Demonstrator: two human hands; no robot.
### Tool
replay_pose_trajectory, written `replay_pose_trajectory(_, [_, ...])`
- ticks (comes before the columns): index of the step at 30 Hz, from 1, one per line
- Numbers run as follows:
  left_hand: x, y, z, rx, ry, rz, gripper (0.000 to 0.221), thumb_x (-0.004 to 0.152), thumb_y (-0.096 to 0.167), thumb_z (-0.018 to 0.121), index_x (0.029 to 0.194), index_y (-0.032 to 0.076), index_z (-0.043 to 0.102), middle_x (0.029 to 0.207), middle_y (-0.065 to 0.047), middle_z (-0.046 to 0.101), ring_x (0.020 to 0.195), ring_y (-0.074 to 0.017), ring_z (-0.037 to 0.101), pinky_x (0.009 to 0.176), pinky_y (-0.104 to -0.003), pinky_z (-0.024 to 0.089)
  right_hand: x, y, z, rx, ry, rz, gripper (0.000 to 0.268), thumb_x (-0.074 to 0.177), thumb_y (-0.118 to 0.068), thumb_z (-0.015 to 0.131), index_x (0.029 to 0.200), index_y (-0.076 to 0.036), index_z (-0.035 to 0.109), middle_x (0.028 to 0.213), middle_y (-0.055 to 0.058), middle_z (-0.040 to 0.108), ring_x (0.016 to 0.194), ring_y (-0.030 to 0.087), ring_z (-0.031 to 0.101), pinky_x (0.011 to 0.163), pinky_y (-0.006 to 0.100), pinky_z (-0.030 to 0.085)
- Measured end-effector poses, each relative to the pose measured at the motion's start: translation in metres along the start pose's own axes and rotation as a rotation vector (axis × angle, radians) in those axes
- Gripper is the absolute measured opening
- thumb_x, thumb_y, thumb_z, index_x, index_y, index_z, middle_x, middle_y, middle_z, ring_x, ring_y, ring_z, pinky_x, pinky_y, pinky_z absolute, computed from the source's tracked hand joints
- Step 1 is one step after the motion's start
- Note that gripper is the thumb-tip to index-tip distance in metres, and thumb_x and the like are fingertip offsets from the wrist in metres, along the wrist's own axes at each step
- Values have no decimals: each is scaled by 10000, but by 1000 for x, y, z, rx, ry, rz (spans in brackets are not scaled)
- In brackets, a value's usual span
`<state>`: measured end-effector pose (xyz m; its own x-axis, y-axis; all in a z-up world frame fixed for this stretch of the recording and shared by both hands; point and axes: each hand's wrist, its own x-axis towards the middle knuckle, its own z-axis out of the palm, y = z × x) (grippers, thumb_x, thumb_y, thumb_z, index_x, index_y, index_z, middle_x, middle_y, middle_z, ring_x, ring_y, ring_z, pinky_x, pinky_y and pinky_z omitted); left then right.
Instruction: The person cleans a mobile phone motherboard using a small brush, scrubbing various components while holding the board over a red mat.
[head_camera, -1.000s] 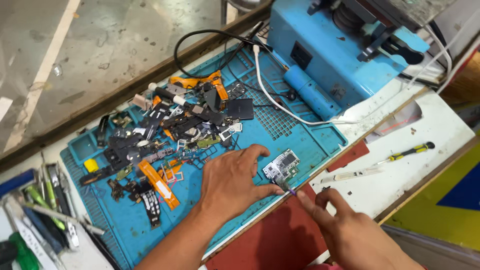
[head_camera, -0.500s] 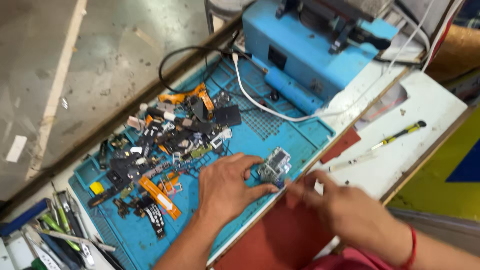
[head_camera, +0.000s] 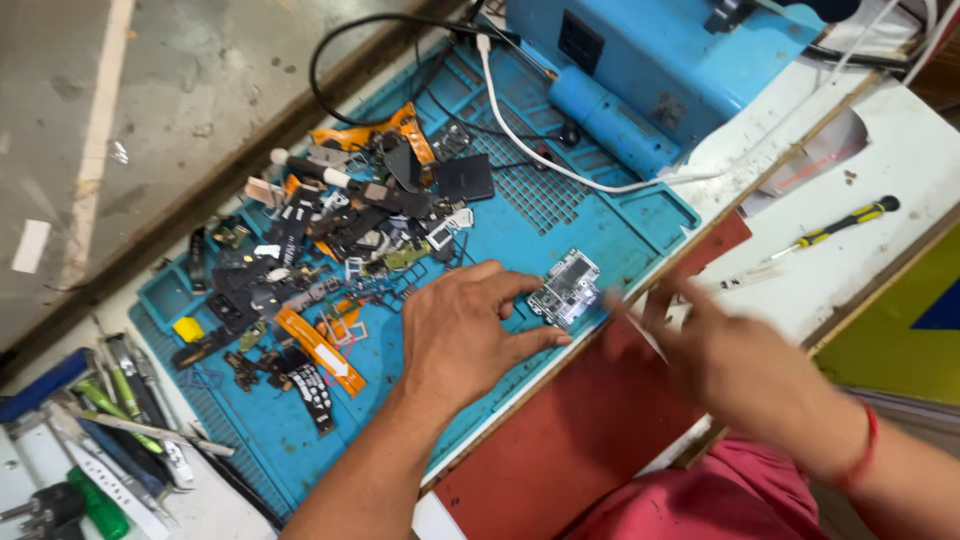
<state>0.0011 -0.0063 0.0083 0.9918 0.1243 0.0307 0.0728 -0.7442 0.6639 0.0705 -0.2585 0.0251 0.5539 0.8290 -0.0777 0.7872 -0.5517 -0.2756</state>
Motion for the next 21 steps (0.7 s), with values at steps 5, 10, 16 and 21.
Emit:
replay_pose_trajectory(5, [2,1,-6,18,10,2,490,569,498,927,952,211,821,680,18,640,659,-196,655,572,-385,499,-1,-5,5,20,-151,92,865,725,-78,633,1559,-252,489,1254,129,596,560,299,694,554,428,587])
replay_pose_trajectory(10, [0,2,-2,-5,2,-3,493,565,501,916,963,226,819,678,32,640,662,-181,659,585,-377,511,2,-1,5,6,-7,113,713,802,-121,696,1483,-261,539,1128,127,623,577,334,676,512,441,568])
replay_pose_trajectory(16, [0,1,1,5,-15,-17,489,575,506,915,968,233,816,690,36,645,681,-188,661,595,-380,506,-2,2,6,115,-33,167,737,809,-86,668,1505,-289,534,1206,134,621,651,315,691,584,425,578])
replay_pose_trajectory(21, [-2,-3,-1,-7,-9,30,494,599,509,915,983,216,813,696,23,651,720,-206,663,620,-390,498,-12,-7,12,51,-115,73,793,746,-97,687,1507,-301,599,1196,109,644,644,289,701,593,428,583])
